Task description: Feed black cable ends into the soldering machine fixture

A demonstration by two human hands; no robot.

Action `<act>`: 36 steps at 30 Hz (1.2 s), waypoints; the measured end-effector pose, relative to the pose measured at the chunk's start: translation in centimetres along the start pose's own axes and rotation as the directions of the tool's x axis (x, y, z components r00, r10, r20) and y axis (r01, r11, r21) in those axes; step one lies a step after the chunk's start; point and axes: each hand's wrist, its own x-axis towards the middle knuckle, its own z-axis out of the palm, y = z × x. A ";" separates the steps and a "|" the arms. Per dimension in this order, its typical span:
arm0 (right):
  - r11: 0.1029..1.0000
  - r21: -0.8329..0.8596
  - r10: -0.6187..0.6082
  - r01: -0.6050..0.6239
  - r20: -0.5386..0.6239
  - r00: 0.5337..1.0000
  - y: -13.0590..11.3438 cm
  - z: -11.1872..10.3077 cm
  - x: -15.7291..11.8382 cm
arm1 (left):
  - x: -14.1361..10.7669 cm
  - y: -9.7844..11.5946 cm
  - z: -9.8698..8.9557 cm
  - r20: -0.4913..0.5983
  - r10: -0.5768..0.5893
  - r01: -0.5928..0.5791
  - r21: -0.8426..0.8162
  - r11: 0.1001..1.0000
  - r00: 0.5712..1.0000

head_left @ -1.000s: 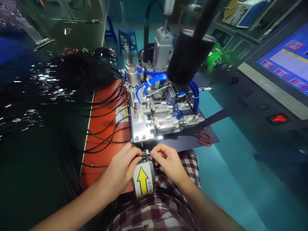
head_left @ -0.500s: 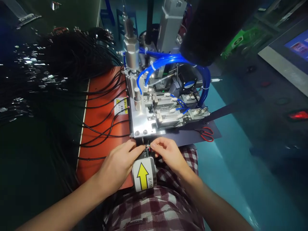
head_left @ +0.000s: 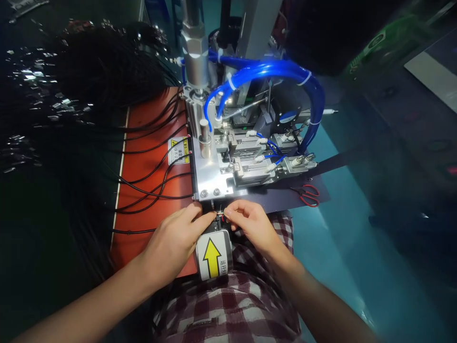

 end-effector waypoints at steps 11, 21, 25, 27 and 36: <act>1.000 -0.011 0.018 -0.018 -0.002 1.000 0.0 0.0 -0.1 | -0.1 -0.1 0.1 0.013 0.007 -0.008 0.026 1.000 1.000; 0.998 0.028 0.050 -0.052 0.063 0.997 -0.2 -0.3 0.3 | -0.2 -0.1 0.0 0.023 0.029 -0.030 0.051 0.998 0.999; 0.992 0.065 0.098 -0.105 0.102 0.990 -0.4 -0.5 0.4 | -0.2 -0.2 0.1 0.009 0.040 -0.041 0.064 0.997 0.999; 0.991 0.073 0.107 -0.116 0.119 0.987 -0.4 -0.6 0.5 | -0.1 -0.2 0.1 0.003 0.043 -0.043 0.060 0.997 0.999; 0.997 0.038 0.063 -0.068 0.118 0.991 -0.2 -0.7 0.5 | -0.2 -0.2 0.1 -0.017 0.053 -0.052 0.052 0.997 0.998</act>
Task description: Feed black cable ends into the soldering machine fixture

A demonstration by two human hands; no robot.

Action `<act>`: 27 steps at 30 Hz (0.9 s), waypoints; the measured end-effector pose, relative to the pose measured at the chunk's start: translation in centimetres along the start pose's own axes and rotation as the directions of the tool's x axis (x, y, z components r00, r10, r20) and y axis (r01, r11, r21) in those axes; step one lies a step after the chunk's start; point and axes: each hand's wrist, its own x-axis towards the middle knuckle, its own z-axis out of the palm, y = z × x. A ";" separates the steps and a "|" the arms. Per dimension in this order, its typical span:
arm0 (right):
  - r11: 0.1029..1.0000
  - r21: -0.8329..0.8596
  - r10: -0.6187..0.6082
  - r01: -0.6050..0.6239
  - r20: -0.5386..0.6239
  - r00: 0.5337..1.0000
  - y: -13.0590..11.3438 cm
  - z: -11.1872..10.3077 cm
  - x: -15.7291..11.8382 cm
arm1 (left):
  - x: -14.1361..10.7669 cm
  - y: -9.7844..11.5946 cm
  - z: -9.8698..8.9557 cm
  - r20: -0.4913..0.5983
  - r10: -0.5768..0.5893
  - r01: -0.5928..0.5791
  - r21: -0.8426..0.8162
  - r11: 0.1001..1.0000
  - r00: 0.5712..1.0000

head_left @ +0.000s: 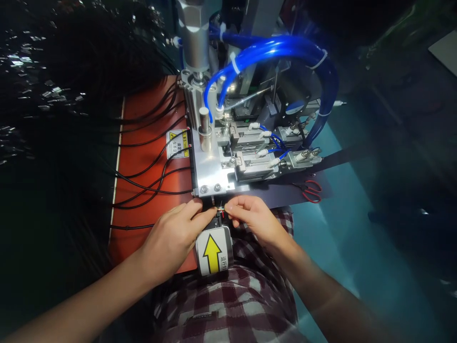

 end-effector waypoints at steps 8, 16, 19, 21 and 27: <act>0.997 -0.071 -0.033 0.030 -0.043 0.999 -0.2 0.2 -0.4 | -0.1 0.0 0.1 0.027 -0.007 0.007 -0.007 1.000 1.000; 0.992 -0.111 -0.070 0.060 -0.084 0.994 0.0 0.5 -0.4 | 0.0 0.0 0.1 0.034 -0.024 0.025 -0.035 0.999 0.999; 0.992 -0.114 -0.071 0.061 -0.089 0.994 0.0 0.5 -0.5 | 0.0 0.1 0.1 0.028 -0.021 0.022 -0.024 0.999 0.999; 0.992 -0.110 -0.069 0.059 -0.088 0.994 0.0 0.4 -0.5 | 0.0 0.1 0.1 0.025 -0.020 0.020 -0.015 1.000 1.000; 0.995 -0.077 -0.063 0.056 -0.085 0.994 0.1 0.4 -0.4 | 0.1 0.0 -0.1 0.018 -0.015 0.015 -0.026 1.000 1.000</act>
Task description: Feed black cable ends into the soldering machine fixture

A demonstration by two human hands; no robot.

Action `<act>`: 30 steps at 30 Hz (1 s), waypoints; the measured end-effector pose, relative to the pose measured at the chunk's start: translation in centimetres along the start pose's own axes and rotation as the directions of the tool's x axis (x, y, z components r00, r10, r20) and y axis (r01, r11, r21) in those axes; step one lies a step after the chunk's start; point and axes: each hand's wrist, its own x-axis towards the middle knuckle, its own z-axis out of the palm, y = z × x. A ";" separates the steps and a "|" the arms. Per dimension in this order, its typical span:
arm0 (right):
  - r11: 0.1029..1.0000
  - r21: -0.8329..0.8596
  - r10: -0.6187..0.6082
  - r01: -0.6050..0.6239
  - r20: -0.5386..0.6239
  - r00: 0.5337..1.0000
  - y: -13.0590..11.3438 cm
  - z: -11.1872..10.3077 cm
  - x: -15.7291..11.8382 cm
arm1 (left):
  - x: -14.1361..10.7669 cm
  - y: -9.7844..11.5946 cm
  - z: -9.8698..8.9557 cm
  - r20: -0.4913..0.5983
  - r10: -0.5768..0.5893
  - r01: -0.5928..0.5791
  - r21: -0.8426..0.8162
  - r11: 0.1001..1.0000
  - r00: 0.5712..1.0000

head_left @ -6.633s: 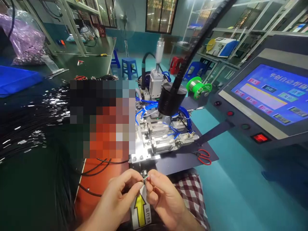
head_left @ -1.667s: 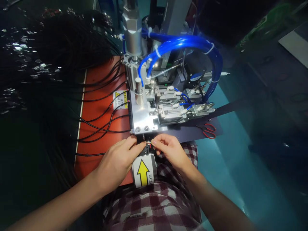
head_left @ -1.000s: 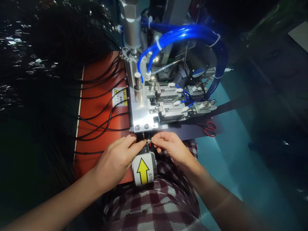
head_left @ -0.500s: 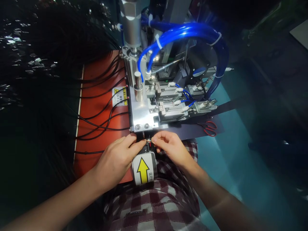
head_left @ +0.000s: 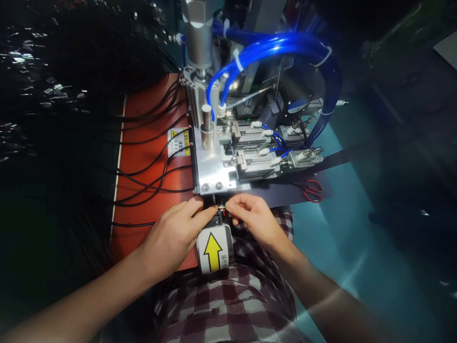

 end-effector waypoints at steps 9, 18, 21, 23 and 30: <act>0.994 0.078 0.074 -0.076 0.030 0.997 0.0 -0.1 0.2 | 0.0 0.1 0.0 0.002 -0.001 0.001 0.025 1.000 1.000; 0.992 0.088 0.083 -0.089 0.071 0.994 0.1 -0.3 0.3 | -0.1 0.0 0.1 -0.006 0.011 -0.010 0.054 0.999 1.000; 0.993 0.077 0.082 -0.087 0.063 0.995 0.0 -0.3 0.2 | -0.1 0.1 0.1 0.002 0.004 -0.005 0.056 0.998 1.000; 0.995 0.060 0.073 -0.076 0.052 0.996 0.0 -0.3 0.2 | -0.1 0.1 0.1 0.013 -0.003 0.002 0.061 0.998 1.000; 0.999 -0.027 0.017 -0.017 0.018 1.000 0.1 -0.2 0.0 | -0.2 -0.1 0.3 0.022 0.013 -0.014 0.050 0.999 1.000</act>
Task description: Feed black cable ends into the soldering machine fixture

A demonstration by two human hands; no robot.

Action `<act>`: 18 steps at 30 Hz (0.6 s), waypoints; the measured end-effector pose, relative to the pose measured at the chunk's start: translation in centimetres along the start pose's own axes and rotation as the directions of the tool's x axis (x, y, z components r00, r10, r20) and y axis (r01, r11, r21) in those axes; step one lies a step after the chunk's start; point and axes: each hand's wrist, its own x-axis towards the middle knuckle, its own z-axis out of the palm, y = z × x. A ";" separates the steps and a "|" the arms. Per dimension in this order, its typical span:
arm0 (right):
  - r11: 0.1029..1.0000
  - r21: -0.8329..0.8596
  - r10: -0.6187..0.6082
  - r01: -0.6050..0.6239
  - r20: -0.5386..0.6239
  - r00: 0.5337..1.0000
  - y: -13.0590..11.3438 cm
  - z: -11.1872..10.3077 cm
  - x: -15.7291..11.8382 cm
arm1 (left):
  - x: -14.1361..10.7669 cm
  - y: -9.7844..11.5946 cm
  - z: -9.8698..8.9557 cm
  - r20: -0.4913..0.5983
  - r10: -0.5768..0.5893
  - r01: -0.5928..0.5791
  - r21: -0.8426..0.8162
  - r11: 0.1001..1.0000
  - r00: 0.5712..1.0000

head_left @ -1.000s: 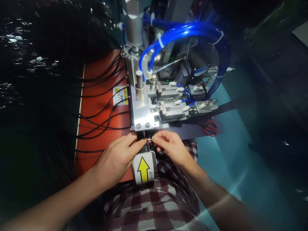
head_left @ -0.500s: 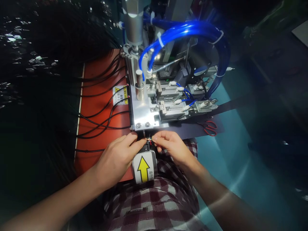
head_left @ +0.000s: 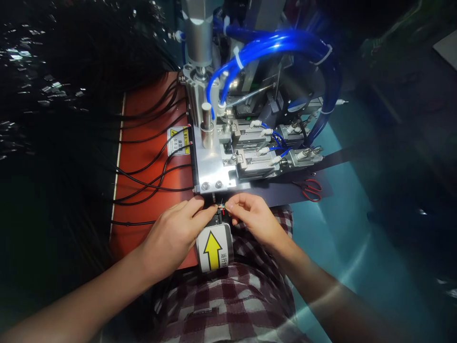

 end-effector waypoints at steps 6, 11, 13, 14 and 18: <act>1.000 0.015 0.027 -0.027 0.000 1.000 0.1 0.3 0.1 | -0.1 0.0 -0.1 -0.002 0.039 -0.039 0.032 0.999 0.999; 0.975 -0.215 -0.076 0.053 -0.101 0.992 0.2 0.5 -0.3 | 0.4 0.4 -0.4 0.028 0.089 -0.092 0.143 0.985 0.996; 0.950 -0.300 -0.139 0.092 -0.139 0.980 0.3 0.5 -0.4 | 0.5 0.5 -0.5 0.038 0.087 -0.093 0.183 0.979 0.995; 0.955 -0.283 -0.129 0.087 -0.134 0.983 0.4 0.5 -0.3 | 0.5 0.5 -0.5 0.032 0.083 -0.088 0.188 0.978 0.996; 0.997 0.050 0.055 -0.055 0.010 0.998 1.2 0.0 0.4 | 0.5 0.3 -0.3 -0.026 0.077 -0.074 0.122 0.990 0.997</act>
